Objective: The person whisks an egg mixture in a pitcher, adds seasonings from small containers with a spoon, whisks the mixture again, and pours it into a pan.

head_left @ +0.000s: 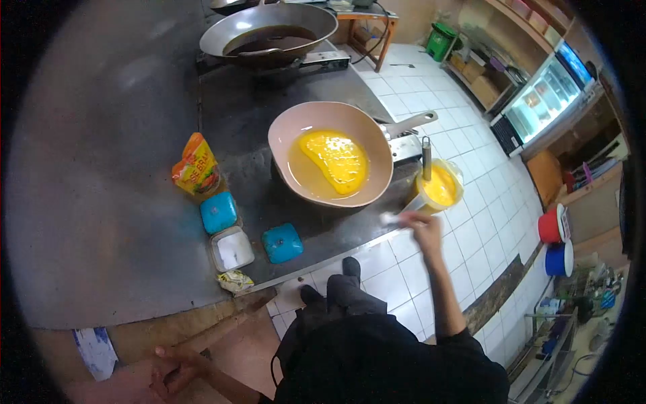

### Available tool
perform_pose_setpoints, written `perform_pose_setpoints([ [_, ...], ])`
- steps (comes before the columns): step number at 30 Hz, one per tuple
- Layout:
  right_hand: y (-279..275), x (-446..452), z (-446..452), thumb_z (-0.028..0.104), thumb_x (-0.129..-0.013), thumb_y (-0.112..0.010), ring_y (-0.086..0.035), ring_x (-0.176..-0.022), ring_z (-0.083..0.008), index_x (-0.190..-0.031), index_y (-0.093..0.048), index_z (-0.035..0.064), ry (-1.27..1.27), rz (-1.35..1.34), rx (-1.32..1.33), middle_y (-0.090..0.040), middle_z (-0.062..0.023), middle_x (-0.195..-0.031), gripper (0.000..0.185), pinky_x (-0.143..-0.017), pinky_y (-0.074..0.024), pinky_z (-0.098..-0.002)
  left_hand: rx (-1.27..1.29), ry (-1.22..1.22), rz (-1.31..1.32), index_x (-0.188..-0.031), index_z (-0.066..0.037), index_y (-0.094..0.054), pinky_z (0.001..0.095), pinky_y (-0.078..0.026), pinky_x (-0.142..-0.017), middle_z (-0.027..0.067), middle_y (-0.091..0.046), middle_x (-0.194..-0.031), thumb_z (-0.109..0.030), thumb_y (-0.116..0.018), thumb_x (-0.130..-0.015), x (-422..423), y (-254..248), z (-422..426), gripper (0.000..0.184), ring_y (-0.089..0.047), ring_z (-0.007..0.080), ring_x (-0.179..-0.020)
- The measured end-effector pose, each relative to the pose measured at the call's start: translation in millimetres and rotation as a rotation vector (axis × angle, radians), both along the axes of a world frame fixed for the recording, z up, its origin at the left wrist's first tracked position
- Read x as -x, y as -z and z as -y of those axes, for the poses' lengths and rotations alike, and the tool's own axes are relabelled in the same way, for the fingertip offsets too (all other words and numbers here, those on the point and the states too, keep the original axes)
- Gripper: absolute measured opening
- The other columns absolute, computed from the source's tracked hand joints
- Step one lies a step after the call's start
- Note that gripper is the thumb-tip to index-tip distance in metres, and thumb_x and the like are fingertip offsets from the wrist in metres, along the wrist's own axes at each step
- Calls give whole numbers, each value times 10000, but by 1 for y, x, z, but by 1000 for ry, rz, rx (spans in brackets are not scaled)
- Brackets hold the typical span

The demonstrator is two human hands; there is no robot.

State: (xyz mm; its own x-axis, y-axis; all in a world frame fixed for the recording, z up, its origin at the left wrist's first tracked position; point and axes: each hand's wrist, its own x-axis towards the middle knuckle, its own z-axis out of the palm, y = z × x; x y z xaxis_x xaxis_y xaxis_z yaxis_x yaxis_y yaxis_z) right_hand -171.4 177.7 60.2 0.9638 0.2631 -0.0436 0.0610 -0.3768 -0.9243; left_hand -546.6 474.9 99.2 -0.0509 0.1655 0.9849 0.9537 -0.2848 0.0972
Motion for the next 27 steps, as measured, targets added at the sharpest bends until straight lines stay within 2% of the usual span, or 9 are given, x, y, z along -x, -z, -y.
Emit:
perform_pose_setpoints([
  [2,-9,-32,39,126,-763,-620,-601,-623,-113,-817,-684,7,125,229,-10,-652,-62,-668,146,-597,-449,-233,7,-20,-5,-890,-53,-359,347,-336,-764,76,-313,-926,-314,-679,-755,0,-2,0,434,-329,196,-851],
  [6,-19,-64,56,119,-765,-610,-595,-564,-149,-861,-669,81,478,769,457,-656,-28,-729,118,-489,-435,-260,28,-46,-4,-893,-51,-369,346,-345,-761,75,-323,-927,-321,-682,-752,2,-3,1,436,-336,192,-844],
  [9,-4,-74,62,89,-766,-602,-593,-562,-181,-905,-649,123,318,1062,839,-642,-13,-797,151,-483,-441,-267,55,-76,-10,-895,-49,-377,345,-351,-758,74,-330,-927,-326,-684,-750,3,-3,5,438,-341,190,-838],
  [14,-30,-51,32,29,-762,-609,-583,-544,-157,-922,-641,119,351,1189,676,-624,-8,-822,186,-479,-448,-263,19,-24,49,-974,-12,-398,355,-396,-672,96,-437,-854,-410,-663,-765,-5,-7,5,522,-457,200,-763],
  [16,-45,-27,-5,-32,-759,-602,-608,-640,-185,-904,-629,72,257,1071,336,-619,-69,-799,181,-520,-459,-273,38,36,121,-989,-10,-388,356,-392,-680,100,-431,-866,-406,-665,-766,3,12,3,533,-453,197,-789],
  [19,-37,17,-83,-82,-720,-587,-603,-635,-216,-869,-622,21,-129,1155,110,-614,-91,-748,184,-523,-455,-283,105,-264,182,-972,-16,-386,351,-380,-673,102,-417,-864,-379,-660,-778,18,23,-3,494,-443,189,-774],
  [21,-16,53,-148,-41,-625,-552,-593,-627,-240,-948,-616,26,-500,1086,-204,-608,-114,-796,336,-536,-477,-318,1,159,118,-953,-21,-377,335,-361,-656,82,-397,-844,-336,-644,-796,-5,3,1,442,-425,174,-757],
  [25,47,119,-246,48,-633,-575,-617,-665,-254,-865,-595,61,-962,904,52,-580,-83,-786,233,-536,-490,-362,6,171,100,-861,-57,-379,347,-283,-679,76,-305,-900,-298,-631,-786,7,16,-7,357,-322,181,-846],
  [27,87,122,-291,70,-646,-573,-621,-658,-257,-839,-591,65,-1043,905,100,-577,-83,-762,194,-531,-491,-368,-89,144,29,-876,-54,-380,319,-298,-629,52,-345,-847,-272,-627,-803,1,8,-7,337,-356,158,-751],
])
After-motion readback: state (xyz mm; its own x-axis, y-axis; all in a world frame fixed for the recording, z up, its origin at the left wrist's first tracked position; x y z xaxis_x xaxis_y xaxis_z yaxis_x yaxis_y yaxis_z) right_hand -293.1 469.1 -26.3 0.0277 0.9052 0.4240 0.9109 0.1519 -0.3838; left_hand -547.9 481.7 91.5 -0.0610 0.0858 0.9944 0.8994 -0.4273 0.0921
